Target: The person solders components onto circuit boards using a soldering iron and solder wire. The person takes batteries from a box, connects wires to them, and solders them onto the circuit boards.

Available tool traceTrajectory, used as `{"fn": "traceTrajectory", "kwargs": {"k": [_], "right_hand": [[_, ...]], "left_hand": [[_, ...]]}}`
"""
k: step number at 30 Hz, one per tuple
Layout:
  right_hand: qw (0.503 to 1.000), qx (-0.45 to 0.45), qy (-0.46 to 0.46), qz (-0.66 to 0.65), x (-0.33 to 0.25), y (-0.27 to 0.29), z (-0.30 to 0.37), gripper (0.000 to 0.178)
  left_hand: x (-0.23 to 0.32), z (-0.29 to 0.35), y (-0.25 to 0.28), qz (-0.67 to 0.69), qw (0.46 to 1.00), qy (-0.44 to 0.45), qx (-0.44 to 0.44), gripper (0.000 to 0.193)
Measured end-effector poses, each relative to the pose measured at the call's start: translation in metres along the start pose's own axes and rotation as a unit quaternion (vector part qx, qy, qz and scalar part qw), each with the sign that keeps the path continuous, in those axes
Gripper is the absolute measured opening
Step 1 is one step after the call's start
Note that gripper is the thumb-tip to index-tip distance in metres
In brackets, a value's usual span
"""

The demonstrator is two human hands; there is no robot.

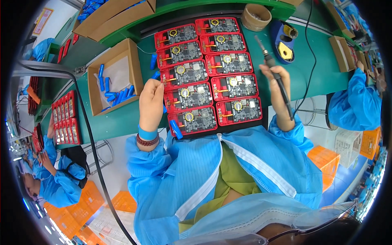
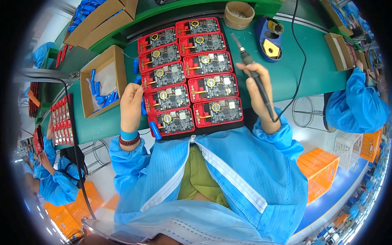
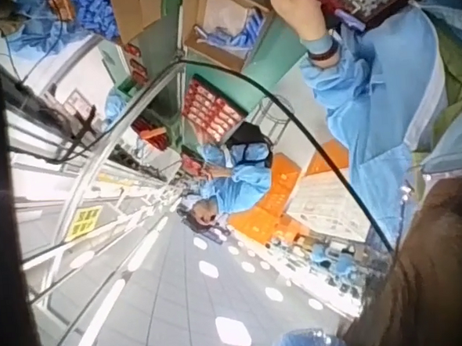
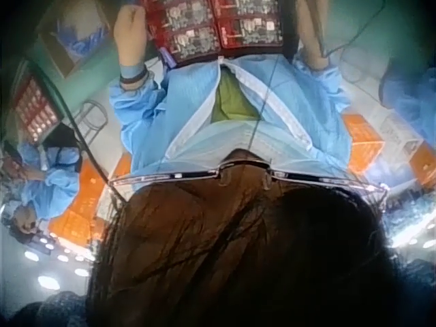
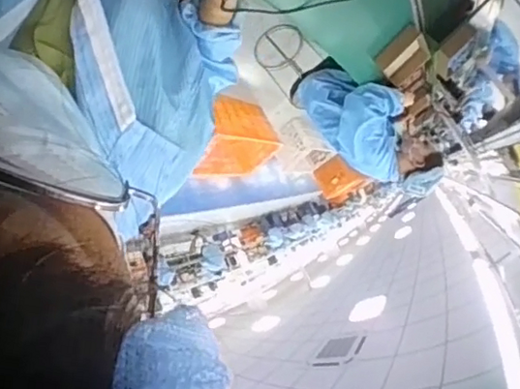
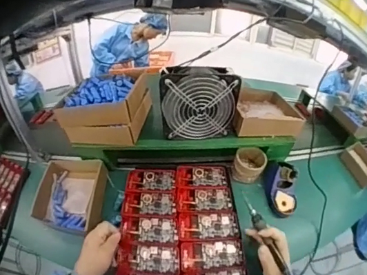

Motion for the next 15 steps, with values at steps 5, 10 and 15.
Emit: {"fn": "traceTrajectory", "kwargs": {"k": [5,10,15], "right_hand": [[0.998,0.0,0.018,-0.056,-0.011,-0.018,0.007,0.034],[0.996,0.011,-0.022,-0.084,-0.009,-0.017,0.008,0.037],[1.0,-0.003,0.01,-0.017,-0.01,0.006,-0.005,0.037]], "left_hand": [[-0.006,-0.003,0.002,0.118,0.993,0.02,-0.016,0.014],[-0.014,0.007,0.001,0.135,0.989,0.049,-0.029,0.014],[-0.013,0.003,0.015,0.104,0.994,0.034,-0.024,0.013]]}}
Point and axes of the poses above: each hand's wrist, its own z-axis away from the middle knuckle, its own y-axis out of the back of the hand, x = y × z, the point moved 9 cm from there along -z, towards the middle knuckle, and after that the axes turned 7 degrees about z, right-handed, at the moved point
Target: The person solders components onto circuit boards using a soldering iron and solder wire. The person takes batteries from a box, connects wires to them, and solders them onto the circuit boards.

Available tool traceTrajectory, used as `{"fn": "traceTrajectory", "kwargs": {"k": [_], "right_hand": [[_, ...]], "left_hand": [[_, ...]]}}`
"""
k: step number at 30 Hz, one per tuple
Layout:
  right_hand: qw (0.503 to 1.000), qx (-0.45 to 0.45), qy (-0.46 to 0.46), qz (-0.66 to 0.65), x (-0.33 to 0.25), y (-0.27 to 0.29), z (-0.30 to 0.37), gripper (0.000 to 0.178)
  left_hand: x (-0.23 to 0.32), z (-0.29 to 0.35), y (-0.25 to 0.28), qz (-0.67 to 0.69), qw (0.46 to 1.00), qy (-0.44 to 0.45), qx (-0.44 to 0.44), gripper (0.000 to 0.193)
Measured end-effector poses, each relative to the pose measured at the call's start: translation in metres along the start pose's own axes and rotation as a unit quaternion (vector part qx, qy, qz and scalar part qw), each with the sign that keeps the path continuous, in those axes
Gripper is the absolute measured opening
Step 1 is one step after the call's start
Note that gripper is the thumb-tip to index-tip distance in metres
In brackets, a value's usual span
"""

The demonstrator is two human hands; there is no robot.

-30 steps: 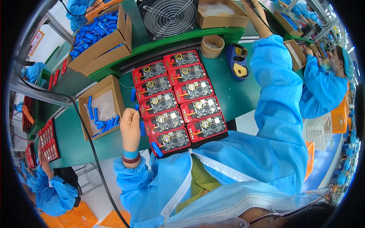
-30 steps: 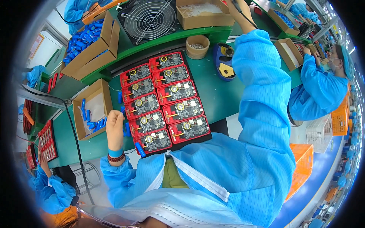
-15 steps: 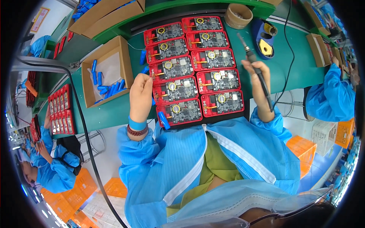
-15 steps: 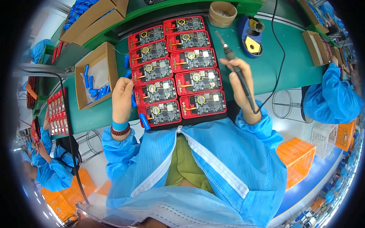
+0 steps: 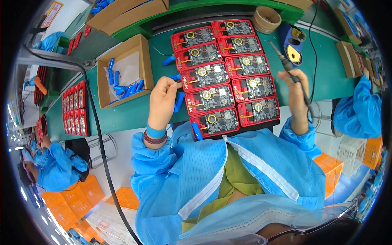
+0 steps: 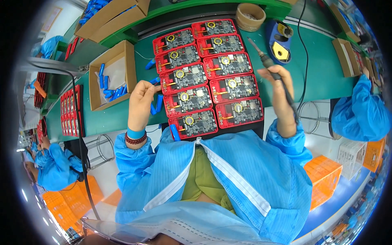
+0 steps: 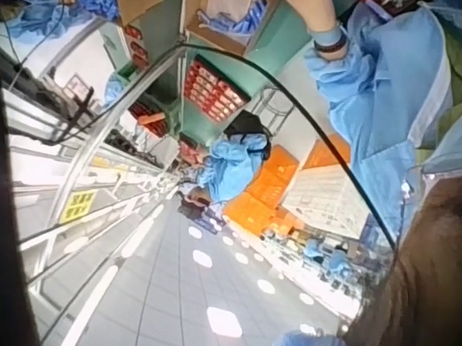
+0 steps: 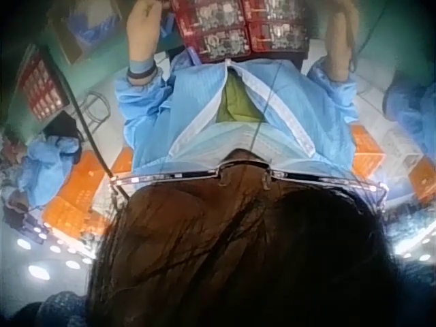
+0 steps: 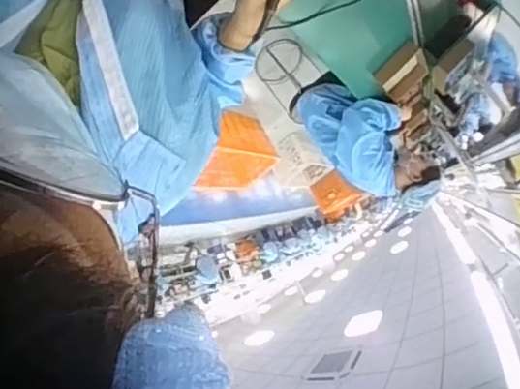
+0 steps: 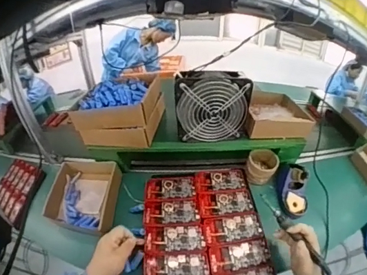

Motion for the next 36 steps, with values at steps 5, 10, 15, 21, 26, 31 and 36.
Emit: {"fn": "traceTrajectory", "kwargs": {"k": [5,10,15,21,26,31,36], "right_hand": [[0.996,-0.019,0.077,0.041,-0.058,0.003,-0.057,0.032],[0.98,-0.165,0.115,-0.001,-0.071,-0.081,-0.115,0.024],[0.977,-0.2,0.043,0.055,-0.03,-0.143,-0.151,0.025],[0.975,-0.205,0.037,0.071,0.006,-0.172,-0.162,0.032],[0.976,-0.209,0.021,0.064,0.013,-0.179,-0.163,0.034],[0.974,-0.213,0.025,0.072,0.022,-0.182,-0.163,0.032],[0.973,-0.219,0.022,0.076,0.021,-0.185,-0.162,0.032]], "left_hand": [[0.074,-0.03,-0.004,-0.165,0.972,-0.156,0.062,0.012],[0.083,-0.097,-0.017,-0.273,0.918,-0.269,0.098,0.01],[0.058,-0.14,-0.015,-0.343,0.904,-0.232,0.109,0.012],[0.039,-0.153,-0.009,-0.338,0.907,-0.233,0.098,0.016],[0.029,-0.158,-0.005,-0.305,0.924,-0.209,0.099,0.014],[0.03,-0.159,-0.01,-0.309,0.921,-0.219,0.088,0.014],[0.027,-0.159,-0.009,-0.321,0.918,-0.213,0.1,0.014]]}}
Point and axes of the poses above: each hand's wrist, its own z-axis away from the middle knuckle, its own y-axis out of the back of the hand, x = y × z, the point moved 9 cm from there along -z, towards the middle knuckle, and after that the axes turned 7 degrees about z, right-handed, at the moved point
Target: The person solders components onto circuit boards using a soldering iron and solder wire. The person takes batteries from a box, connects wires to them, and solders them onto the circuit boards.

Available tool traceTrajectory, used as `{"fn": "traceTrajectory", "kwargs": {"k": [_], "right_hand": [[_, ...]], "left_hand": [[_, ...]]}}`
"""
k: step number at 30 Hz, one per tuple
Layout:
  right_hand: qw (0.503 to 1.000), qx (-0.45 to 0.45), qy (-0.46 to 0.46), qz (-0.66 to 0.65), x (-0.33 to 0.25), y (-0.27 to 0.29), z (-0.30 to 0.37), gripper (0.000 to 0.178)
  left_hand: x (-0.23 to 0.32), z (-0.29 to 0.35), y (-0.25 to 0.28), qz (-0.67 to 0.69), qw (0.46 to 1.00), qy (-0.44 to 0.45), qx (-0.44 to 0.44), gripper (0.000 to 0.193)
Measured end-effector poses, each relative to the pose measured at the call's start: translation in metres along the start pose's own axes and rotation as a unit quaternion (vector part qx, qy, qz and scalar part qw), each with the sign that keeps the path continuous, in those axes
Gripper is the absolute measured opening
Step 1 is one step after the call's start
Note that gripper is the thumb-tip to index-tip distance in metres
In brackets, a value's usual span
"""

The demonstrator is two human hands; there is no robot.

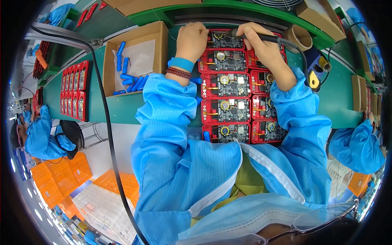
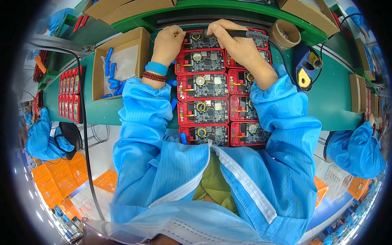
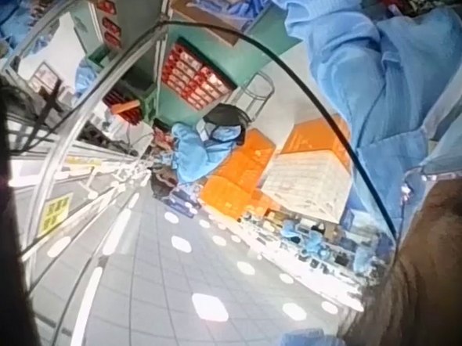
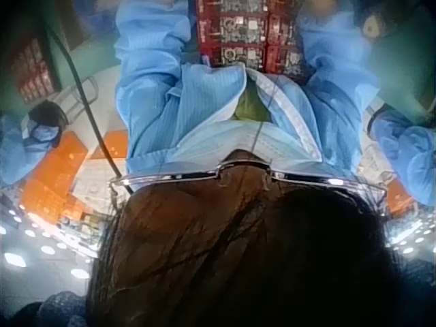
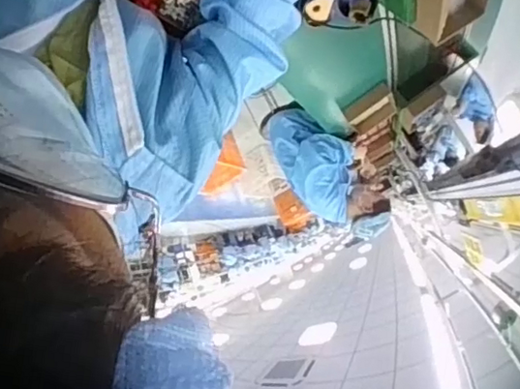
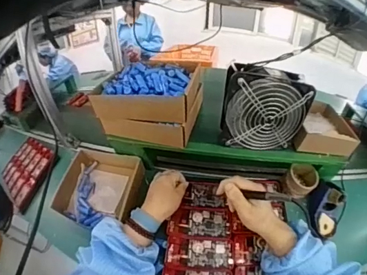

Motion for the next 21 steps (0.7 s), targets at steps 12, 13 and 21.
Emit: {"fn": "traceTrajectory", "kwargs": {"k": [12,13,21], "right_hand": [[1.0,0.012,0.011,0.003,-0.004,0.001,0.002,0.036],[1.0,0.02,0.008,0.003,-0.005,0.004,0.003,0.035],[0.999,0.029,0.016,-0.003,-0.004,0.006,0.002,0.035]], "left_hand": [[0.008,0.001,0.005,-0.025,0.998,-0.049,0.04,0.015],[0.009,0.001,0.004,-0.025,0.997,-0.052,0.04,0.015],[0.002,-0.002,-0.002,-0.014,1.0,-0.015,-0.01,0.013]]}}
Point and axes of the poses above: each hand's wrist, its own z-axis away from the middle knuckle, its own y-axis out of the back of the hand, x = y × z, the point moved 9 cm from there along -z, towards the middle knuckle, and after that the axes turned 7 degrees about z, right-handed, at the moved point
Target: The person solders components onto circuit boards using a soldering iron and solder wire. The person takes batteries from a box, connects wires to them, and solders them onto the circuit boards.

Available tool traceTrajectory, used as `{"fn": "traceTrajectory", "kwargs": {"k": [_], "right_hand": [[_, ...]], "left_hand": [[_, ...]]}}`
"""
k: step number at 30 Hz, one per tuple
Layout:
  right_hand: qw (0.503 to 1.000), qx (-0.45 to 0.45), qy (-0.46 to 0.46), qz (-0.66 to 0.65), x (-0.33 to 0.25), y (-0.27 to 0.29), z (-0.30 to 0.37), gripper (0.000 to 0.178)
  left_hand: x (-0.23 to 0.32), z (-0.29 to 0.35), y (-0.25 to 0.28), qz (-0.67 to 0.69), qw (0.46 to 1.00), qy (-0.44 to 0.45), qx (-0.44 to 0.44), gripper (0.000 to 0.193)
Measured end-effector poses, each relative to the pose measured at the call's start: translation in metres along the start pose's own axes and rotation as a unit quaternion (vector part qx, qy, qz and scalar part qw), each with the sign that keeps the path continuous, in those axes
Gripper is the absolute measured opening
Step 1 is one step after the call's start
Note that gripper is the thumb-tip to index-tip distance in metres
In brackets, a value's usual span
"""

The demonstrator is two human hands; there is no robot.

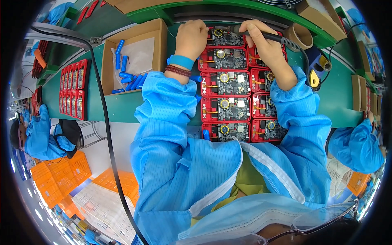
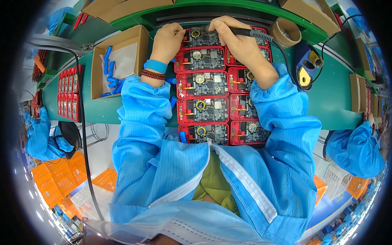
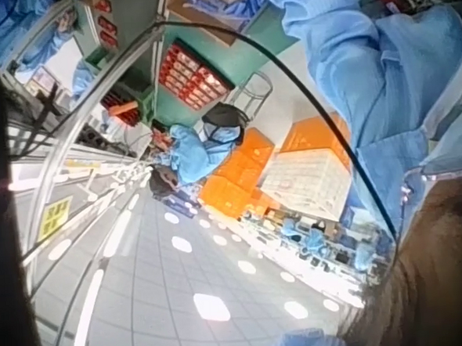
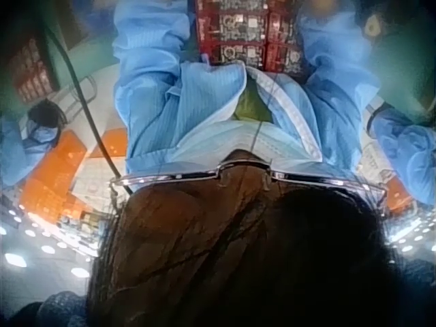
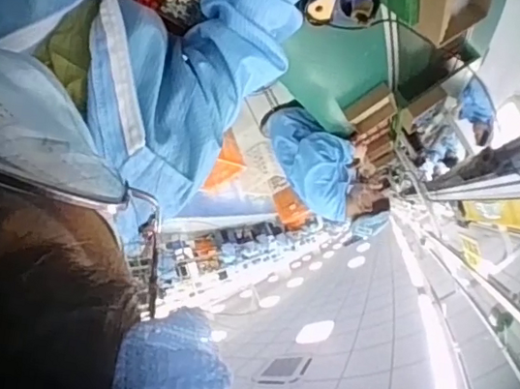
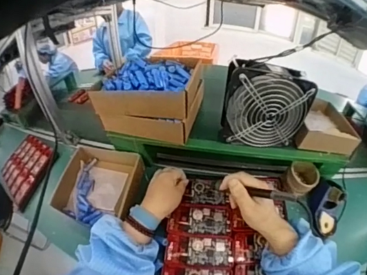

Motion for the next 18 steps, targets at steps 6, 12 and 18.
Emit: {"fn": "traceTrajectory", "kwargs": {"k": [6,12,18], "right_hand": [[1.0,-0.015,-0.003,0.01,0.0059,-0.0044,0.0016,0.034],[0.999,-0.033,-0.004,0.017,0.0026,-0.0078,0.002,0.033],[1.0,-0.009,0.011,0.013,-0.0002,-0.0019,0.0029,0.035]], "left_hand": [[-0.0012,-0.0003,-0.0016,0.003,1.0,0.003,-0.011,0.011],[-0.0005,0.0004,-0.0006,0.009,1.0,0.005,-0.001,0.012],[-0.0004,-0.0003,-0.0005,0.002,1.0,0.002,-0.006,0.012]]}}
Point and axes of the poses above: each hand's wrist, its own z-axis away from the middle knuckle, its own y-axis out of the back of the hand, x = y × z, the point moved 9 cm from there along -z, towards the middle knuckle, and after that the axes turned 7 degrees about z, right-handed, at the moved point
